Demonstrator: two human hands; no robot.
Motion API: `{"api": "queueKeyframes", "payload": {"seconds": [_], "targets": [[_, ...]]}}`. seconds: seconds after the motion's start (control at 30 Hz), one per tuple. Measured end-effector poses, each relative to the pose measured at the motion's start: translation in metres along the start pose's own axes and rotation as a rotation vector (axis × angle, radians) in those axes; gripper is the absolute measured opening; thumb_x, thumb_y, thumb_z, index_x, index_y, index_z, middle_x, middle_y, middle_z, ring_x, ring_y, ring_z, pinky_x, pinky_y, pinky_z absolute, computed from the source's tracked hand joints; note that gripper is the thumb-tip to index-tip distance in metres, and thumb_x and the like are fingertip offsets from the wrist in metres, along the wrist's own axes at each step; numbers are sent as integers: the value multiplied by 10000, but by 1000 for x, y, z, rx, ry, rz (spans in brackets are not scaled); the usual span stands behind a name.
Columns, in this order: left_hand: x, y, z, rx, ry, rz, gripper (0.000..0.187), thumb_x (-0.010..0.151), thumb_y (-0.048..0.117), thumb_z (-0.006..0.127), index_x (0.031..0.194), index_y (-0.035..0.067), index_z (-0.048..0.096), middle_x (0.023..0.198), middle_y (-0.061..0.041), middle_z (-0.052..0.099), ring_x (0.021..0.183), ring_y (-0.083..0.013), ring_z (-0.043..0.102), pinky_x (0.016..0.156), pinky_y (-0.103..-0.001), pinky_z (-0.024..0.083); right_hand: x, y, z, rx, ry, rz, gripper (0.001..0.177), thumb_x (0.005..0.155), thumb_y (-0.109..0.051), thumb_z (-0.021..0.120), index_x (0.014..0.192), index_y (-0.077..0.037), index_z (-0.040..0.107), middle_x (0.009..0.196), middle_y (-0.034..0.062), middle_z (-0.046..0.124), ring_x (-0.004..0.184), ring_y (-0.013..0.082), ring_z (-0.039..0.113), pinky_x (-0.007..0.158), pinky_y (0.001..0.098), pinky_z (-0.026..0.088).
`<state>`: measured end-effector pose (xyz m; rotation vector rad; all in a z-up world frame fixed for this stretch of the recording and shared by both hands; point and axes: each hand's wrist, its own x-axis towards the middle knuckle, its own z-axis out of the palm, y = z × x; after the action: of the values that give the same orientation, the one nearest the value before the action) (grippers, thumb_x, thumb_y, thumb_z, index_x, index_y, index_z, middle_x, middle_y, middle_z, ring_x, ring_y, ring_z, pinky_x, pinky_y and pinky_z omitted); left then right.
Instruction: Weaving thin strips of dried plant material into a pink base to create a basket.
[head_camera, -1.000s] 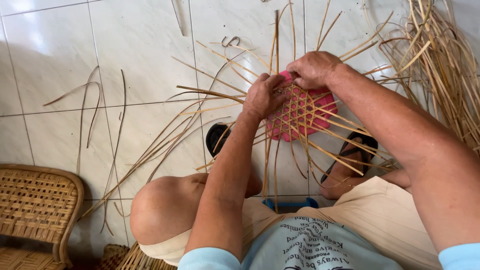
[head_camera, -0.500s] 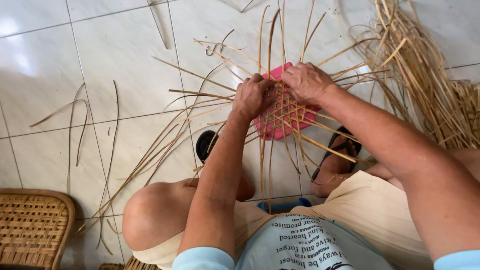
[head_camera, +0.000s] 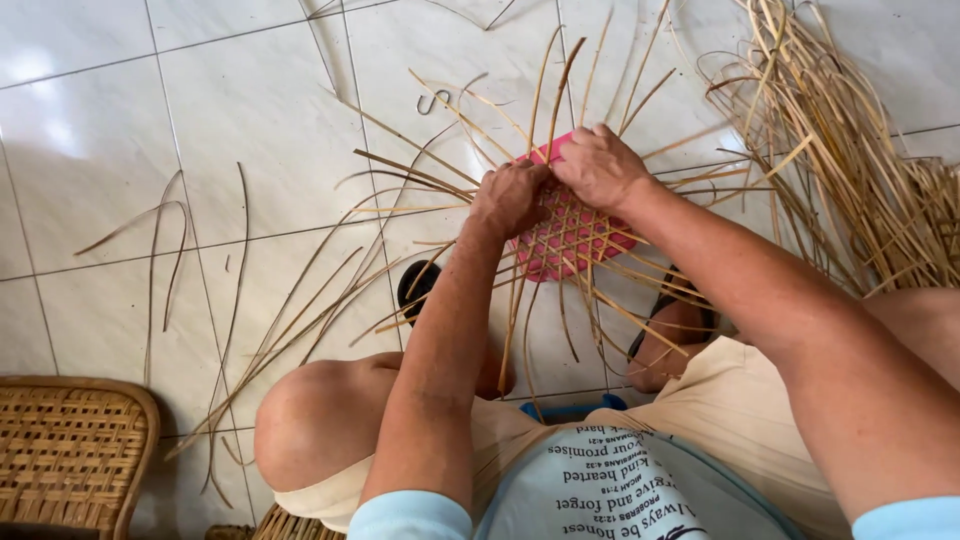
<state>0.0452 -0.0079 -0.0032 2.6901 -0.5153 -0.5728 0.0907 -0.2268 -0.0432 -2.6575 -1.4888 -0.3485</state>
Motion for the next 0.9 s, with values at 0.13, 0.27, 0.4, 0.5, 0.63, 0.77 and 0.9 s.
{"api": "queueKeyframes", "payload": {"seconds": [0.13, 0.27, 0.4, 0.5, 0.63, 0.77, 0.9], "targets": [[8, -6, 6, -49, -27, -32, 410, 760, 393, 868, 1112, 353, 661, 1149, 47, 678, 1182, -272, 675, 974, -489, 567, -22, -16, -29, 134, -68, 108, 131, 962, -191, 477, 919, -201, 601, 842, 22, 610, 776, 258, 654, 728, 442, 516], [5, 0, -5, -86, -51, -66, 405, 751, 375, 872, 1103, 359, 673, 1151, 48, 685, 1188, -272, 678, 978, -494, 568, -23, -37, -88, 186, -140, 153, 360, 931, -112, 448, 1234, -158, 638, 1264, 92, 697, 946, 298, 685, 838, 462, 535], [4, 3, -11, -49, -41, -89, 405, 737, 387, 866, 1091, 386, 671, 1141, 72, 682, 1172, -248, 685, 970, -489, 565, -14, -48, -111, 208, -377, 237, 716, 781, -120, 507, 1496, -141, 512, 1534, 131, 558, 1221, 376, 607, 966, 538, 511], [-1, 16, -34, -29, -44, -134, 217, 898, 365, 682, 1105, 421, 654, 1087, 94, 719, 1148, -189, 700, 1034, -478, 499, -27, -48, -91, 171, -371, 251, 783, 717, -134, 554, 1498, -180, 534, 1541, 77, 539, 1183, 335, 606, 976, 532, 499], [-2, -3, -81, 244, 137, -136, 319, 876, 259, 665, 1167, 386, 629, 1002, 47, 730, 1081, -252, 703, 983, -530, 484, -24, -54, -91, 189, -317, 283, 822, 680, -90, 548, 1498, -161, 519, 1507, 128, 557, 1114, 392, 632, 888, 556, 519], [-35, 24, -158, 341, 457, -224, 669, 801, 167, 778, 1427, 263, 562, 1462, -82, 506, 1392, -344, 381, 1125, -604, 237, -10, -54, -100, 235, -515, 330, 832, 814, -206, 744, 1550, -96, 374, 1626, 122, 350, 1267, 386, 527, 979, 575, 510], [-47, 24, -153, 306, 541, -323, 527, 822, 411, 881, 1233, 226, 610, 1129, -43, 599, 946, -221, 573, 793, -387, 502, -9, -54, -97, 252, -571, 367, 745, 885, -215, 658, 1563, -122, 363, 1658, 106, 314, 1283, 372, 503, 989, 544, 505]]}}
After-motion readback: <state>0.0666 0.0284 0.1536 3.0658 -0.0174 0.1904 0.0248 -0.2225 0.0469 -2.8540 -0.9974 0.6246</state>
